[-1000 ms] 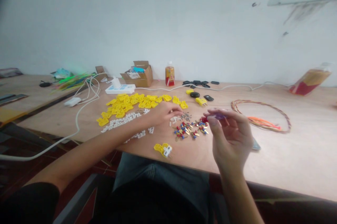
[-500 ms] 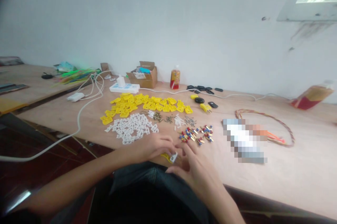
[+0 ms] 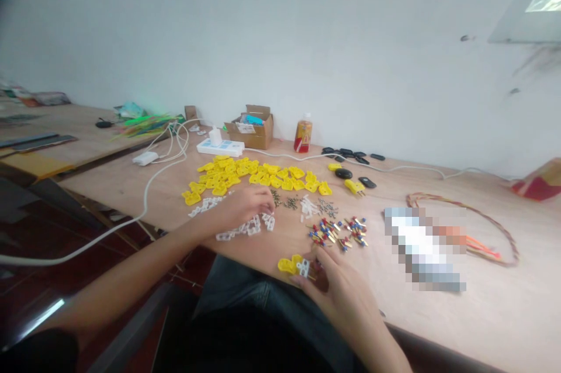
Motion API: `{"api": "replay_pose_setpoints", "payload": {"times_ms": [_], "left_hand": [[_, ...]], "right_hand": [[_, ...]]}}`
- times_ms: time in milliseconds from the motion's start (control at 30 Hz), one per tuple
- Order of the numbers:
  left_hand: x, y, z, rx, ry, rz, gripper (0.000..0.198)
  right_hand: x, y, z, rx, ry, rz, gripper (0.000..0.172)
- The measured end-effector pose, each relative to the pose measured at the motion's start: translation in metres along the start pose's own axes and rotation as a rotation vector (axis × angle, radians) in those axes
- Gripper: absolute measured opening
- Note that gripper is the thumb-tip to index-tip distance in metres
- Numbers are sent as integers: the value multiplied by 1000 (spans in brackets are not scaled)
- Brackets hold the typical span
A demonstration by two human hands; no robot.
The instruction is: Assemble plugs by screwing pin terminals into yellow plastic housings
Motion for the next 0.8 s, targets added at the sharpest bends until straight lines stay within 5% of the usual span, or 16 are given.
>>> {"api": "replay_pose_setpoints", "payload": {"times_ms": [200, 333, 433, 533, 633, 800], "left_hand": [[-7, -31, 71, -176, -48, 6, 11], [-6, -34, 74, -186, -7, 25, 8], [-14, -18, 42, -184, 52, 1, 8], [-11, 8, -15, -112, 278, 23, 17], [8, 32, -69, -44, 385, 70, 55], [37, 40, -93, -32, 417, 14, 67]], "right_hand": [[3, -1, -6, 62, 27, 80, 33], [4, -1, -6, 64, 1, 86, 31], [2, -1, -4, 66, -15, 63, 30], [-1, -2, 1, 54, -45, 43, 31], [-2, -2, 7, -2, -89, 53, 28], [-2, 1, 1, -53, -160, -7, 31]]}}
Point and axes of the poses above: each hand's wrist, its own y-axis away from the middle knuckle, its own x-axis out of the palm, z = x × y, the point moved 7 cm from there along -y, towards the middle knuckle, and after that the axes turned 7 degrees about -y, right-handed, at the moved point
